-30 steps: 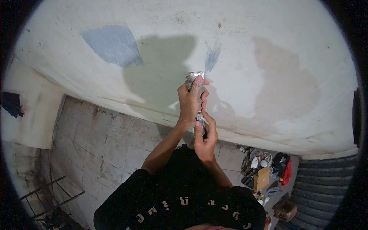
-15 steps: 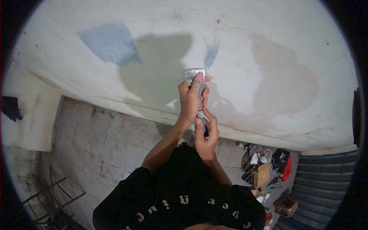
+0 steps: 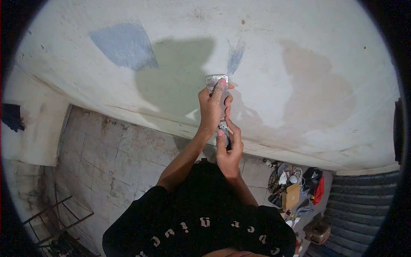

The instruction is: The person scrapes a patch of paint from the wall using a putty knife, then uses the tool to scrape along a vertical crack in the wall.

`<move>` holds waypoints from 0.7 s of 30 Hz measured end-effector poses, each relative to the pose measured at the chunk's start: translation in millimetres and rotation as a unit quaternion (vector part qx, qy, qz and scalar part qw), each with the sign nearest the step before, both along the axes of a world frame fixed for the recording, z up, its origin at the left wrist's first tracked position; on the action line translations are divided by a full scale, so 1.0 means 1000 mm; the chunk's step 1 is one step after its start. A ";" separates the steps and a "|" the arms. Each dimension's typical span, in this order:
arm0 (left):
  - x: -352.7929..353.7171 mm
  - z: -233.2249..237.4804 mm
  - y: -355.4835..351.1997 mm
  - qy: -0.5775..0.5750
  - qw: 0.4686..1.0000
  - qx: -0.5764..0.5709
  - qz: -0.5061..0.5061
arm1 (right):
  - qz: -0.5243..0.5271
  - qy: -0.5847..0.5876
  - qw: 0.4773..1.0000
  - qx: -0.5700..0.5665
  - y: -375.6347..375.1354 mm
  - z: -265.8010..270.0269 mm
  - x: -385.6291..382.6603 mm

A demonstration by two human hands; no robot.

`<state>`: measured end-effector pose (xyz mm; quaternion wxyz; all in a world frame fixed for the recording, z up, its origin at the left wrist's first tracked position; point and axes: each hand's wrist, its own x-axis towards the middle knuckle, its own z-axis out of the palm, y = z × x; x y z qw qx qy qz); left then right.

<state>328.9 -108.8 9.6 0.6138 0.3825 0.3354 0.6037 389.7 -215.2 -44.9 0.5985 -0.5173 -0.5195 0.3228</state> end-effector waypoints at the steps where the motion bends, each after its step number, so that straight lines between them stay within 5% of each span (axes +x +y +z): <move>1: 0.000 0.000 0.000 0.000 1.000 0.002 0.001 | 0.001 0.009 1.000 -0.005 -0.001 0.005 -0.001; 5: 0.001 -0.004 0.002 -0.008 1.000 0.002 0.002 | -0.012 -0.068 0.997 0.036 0.003 -0.002 0.001; 21: 0.000 0.019 0.000 -0.003 0.999 0.010 0.034 | 0.005 -0.033 0.999 0.020 0.001 0.022 0.001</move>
